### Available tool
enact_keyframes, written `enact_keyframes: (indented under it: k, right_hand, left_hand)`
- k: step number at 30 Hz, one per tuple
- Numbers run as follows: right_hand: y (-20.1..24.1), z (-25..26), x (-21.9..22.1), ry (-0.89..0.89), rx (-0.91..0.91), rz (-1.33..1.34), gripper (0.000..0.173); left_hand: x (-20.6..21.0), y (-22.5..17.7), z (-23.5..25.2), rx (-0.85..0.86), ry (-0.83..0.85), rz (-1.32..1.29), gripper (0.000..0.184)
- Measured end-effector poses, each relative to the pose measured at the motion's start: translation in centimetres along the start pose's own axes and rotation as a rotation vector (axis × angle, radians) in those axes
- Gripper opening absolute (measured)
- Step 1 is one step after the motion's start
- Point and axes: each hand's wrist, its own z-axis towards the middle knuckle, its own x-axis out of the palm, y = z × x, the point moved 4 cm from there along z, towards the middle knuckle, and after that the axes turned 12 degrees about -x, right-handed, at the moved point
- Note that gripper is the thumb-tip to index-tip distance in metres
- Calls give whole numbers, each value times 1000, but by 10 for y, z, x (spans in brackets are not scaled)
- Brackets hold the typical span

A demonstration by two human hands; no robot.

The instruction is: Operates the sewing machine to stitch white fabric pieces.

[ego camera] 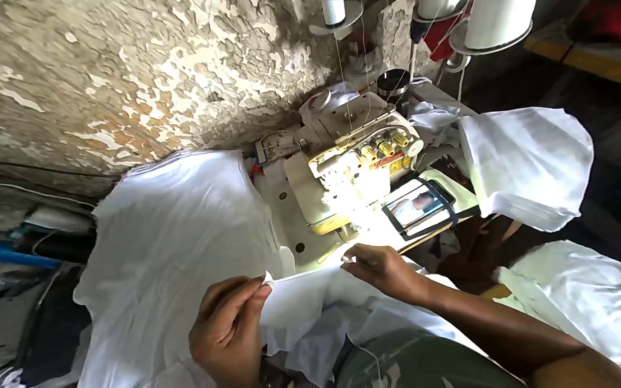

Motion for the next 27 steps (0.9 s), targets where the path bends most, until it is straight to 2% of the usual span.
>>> enact_keyframes:
  k: [4,7,12,16,18,20,24,27]
  right_hand:
    - [-3,-2,-1,8,-40,95,23]
    - [-6,-6,-3,-4,5,245,19]
    - [-36,-25,-8,-137,196,289,11]
    - [-59,-46,-18,-227,350,164,8]
    - [-66,-57,-22,-261,418,164,4]
    - [-68,-65,-25,-296,429,184,2]
    - [-66,-68,-24,-329,360,164,4]
    - [-65,-64,-26,-331,377,171,4]
  left_hand:
    - [5,2,13,-50,-1,44,11]
    - [24,11,38,-51,37,96,10]
    - [102,60,75,-84,190,145,15]
    - [169,80,74,-148,333,227,12]
    - [190,85,67,-122,332,274,12]
    - [200,90,60,-29,286,317,11]
    - [195,98,52,-21,222,312,8]
    - [189,94,46,45,180,395,8]
